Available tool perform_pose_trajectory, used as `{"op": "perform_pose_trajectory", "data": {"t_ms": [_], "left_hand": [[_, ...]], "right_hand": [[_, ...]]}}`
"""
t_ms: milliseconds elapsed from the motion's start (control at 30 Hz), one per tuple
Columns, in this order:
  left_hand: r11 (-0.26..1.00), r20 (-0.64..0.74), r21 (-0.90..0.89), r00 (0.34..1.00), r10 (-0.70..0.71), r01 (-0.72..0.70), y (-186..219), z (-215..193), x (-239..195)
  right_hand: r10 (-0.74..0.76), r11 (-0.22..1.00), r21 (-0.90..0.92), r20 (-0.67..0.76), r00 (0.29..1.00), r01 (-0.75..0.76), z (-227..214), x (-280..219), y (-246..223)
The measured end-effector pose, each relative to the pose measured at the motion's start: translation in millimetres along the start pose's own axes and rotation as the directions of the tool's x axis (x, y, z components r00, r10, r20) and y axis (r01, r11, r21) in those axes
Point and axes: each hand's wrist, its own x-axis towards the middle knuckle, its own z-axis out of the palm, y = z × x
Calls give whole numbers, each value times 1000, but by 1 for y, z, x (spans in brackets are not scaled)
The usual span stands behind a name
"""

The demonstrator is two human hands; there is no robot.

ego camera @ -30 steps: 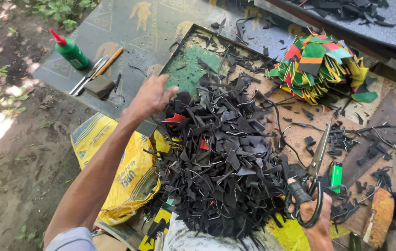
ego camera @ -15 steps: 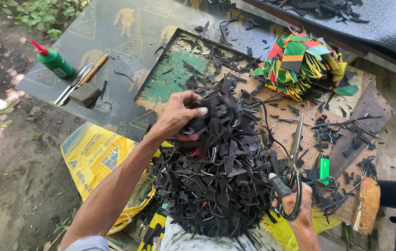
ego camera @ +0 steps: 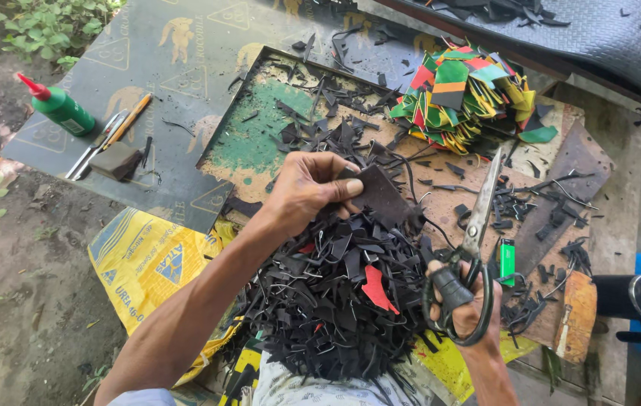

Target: The person repeatedly picks up black rubber strips from a pile and cuts them into smaller pieces using shears. The cut pieces are dropped back onto the pile on the work surface.

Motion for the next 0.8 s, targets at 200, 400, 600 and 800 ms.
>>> {"op": "perform_pose_trajectory", "data": {"t_ms": [200,400,600,800], "left_hand": [[996,36,37,996,-84,82,-21,20,-4],[921,17,378,995,97,-96,-3,36,-14],[29,442,793,607,661,-609,18,62,-41],[692,169,544,870,463,-474,-28,71,-24]], "right_hand": [[87,914,389,86,992,-114,18,21,-9],[-93,960,275,129,987,55,28,21,-16],[-27,954,300,47,999,12,30,22,-21],[-41,922,387,52,998,17,29,18,-15]]}}
